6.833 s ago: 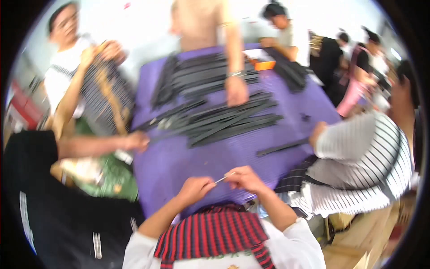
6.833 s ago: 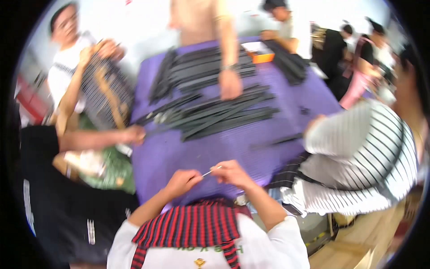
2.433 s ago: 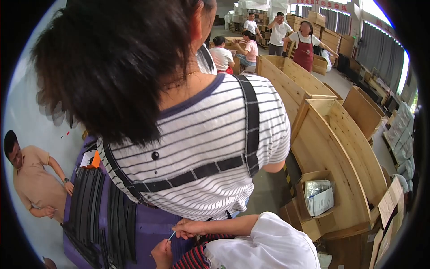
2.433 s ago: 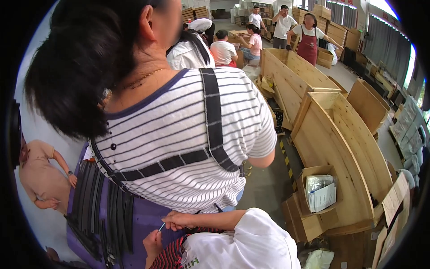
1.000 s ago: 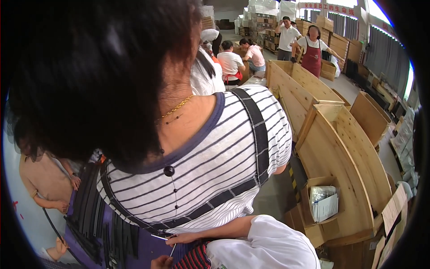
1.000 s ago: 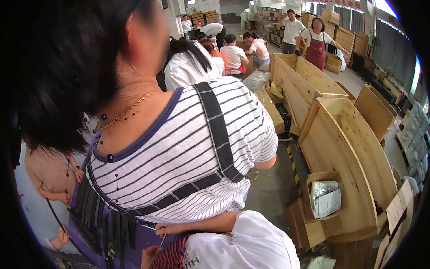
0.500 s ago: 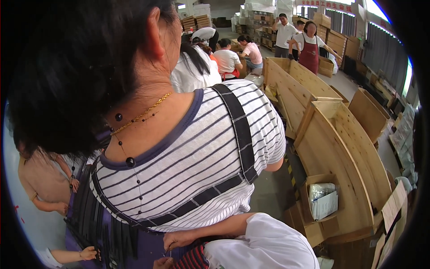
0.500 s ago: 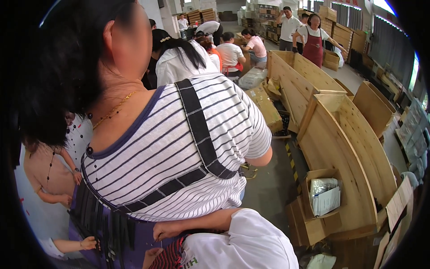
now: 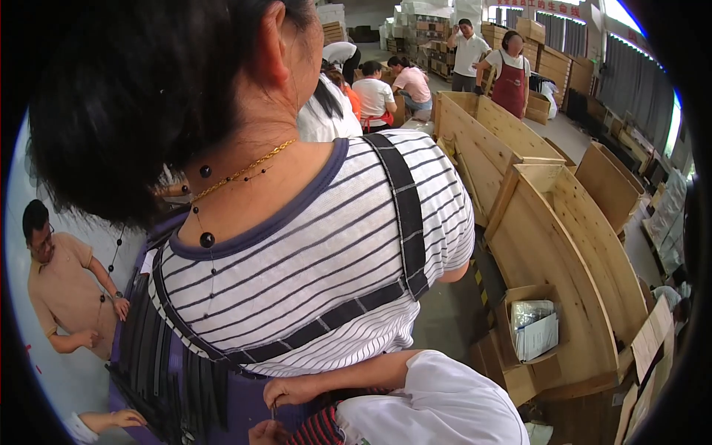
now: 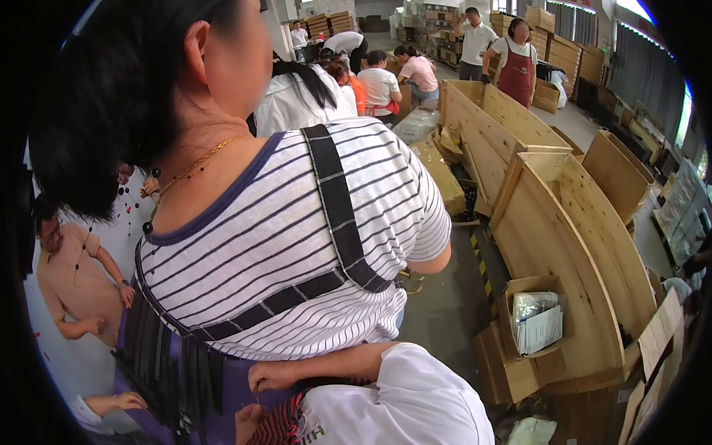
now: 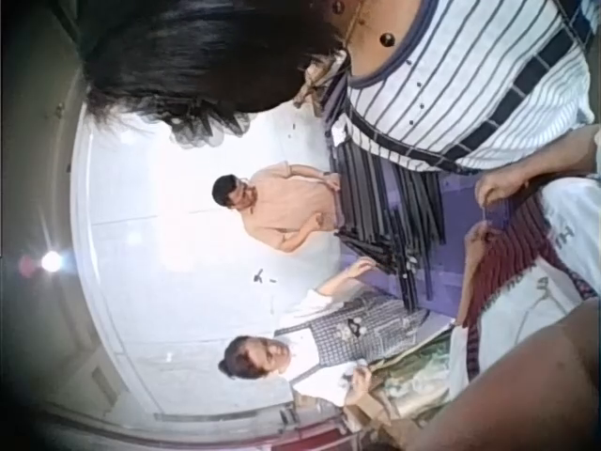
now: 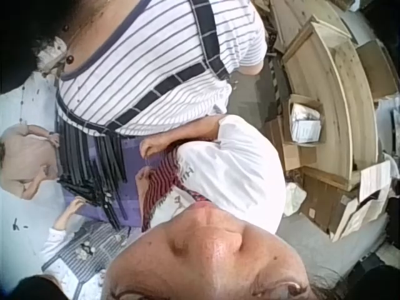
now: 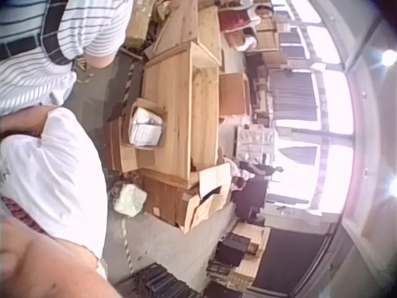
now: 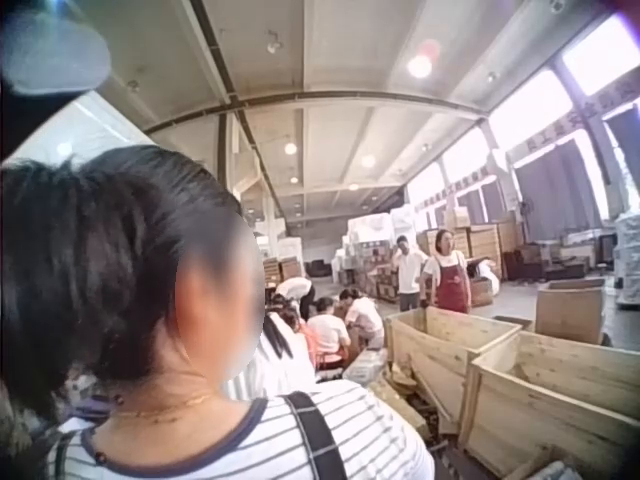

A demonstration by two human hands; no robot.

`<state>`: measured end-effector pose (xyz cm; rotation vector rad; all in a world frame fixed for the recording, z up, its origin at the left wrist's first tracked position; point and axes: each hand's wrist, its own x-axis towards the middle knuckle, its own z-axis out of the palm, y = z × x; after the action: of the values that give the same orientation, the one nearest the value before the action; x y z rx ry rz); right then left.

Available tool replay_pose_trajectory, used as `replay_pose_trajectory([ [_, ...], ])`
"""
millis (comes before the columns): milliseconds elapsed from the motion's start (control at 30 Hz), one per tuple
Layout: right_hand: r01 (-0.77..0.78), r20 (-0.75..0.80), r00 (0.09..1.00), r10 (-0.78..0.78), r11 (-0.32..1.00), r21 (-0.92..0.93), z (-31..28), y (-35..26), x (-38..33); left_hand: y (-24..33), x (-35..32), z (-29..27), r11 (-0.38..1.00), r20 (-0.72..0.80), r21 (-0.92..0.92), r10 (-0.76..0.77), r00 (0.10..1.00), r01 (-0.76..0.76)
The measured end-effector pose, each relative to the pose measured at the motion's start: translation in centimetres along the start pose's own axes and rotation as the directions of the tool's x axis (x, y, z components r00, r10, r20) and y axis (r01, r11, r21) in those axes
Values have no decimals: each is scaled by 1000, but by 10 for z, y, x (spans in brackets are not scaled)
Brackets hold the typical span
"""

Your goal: Applying adhesive strips to long black plastic components at a communal workstation in a factory environment.

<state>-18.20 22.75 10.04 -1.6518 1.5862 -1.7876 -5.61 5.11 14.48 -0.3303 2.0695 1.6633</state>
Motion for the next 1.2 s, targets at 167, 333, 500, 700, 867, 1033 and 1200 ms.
replay_pose_trajectory([
  [167,-378,-295,836,464,875,303,12,10,-6,-29,17,-15,981,-230,-110,133,964,-161],
  [333,-735,23,643,766,608,299,-7,-6,-8,-14,13,-14,952,-378,80,304,874,-297],
  [500,-537,-134,829,543,839,81,-6,-5,-12,-16,17,-22,880,-415,395,427,803,-263],
  [700,-703,52,711,701,711,21,-17,-12,-9,-3,11,-20,744,-373,632,539,755,-219],
  [867,-783,65,609,790,586,208,-16,-17,-11,1,4,-22,764,-334,600,507,795,-236],
  [1033,-756,5,595,804,558,343,-13,3,-14,9,-9,-14,898,-197,372,323,926,-234],
  [1200,-634,-4,759,650,742,216,-21,-10,-1,-61,25,-21,912,-45,335,268,963,-238],
])
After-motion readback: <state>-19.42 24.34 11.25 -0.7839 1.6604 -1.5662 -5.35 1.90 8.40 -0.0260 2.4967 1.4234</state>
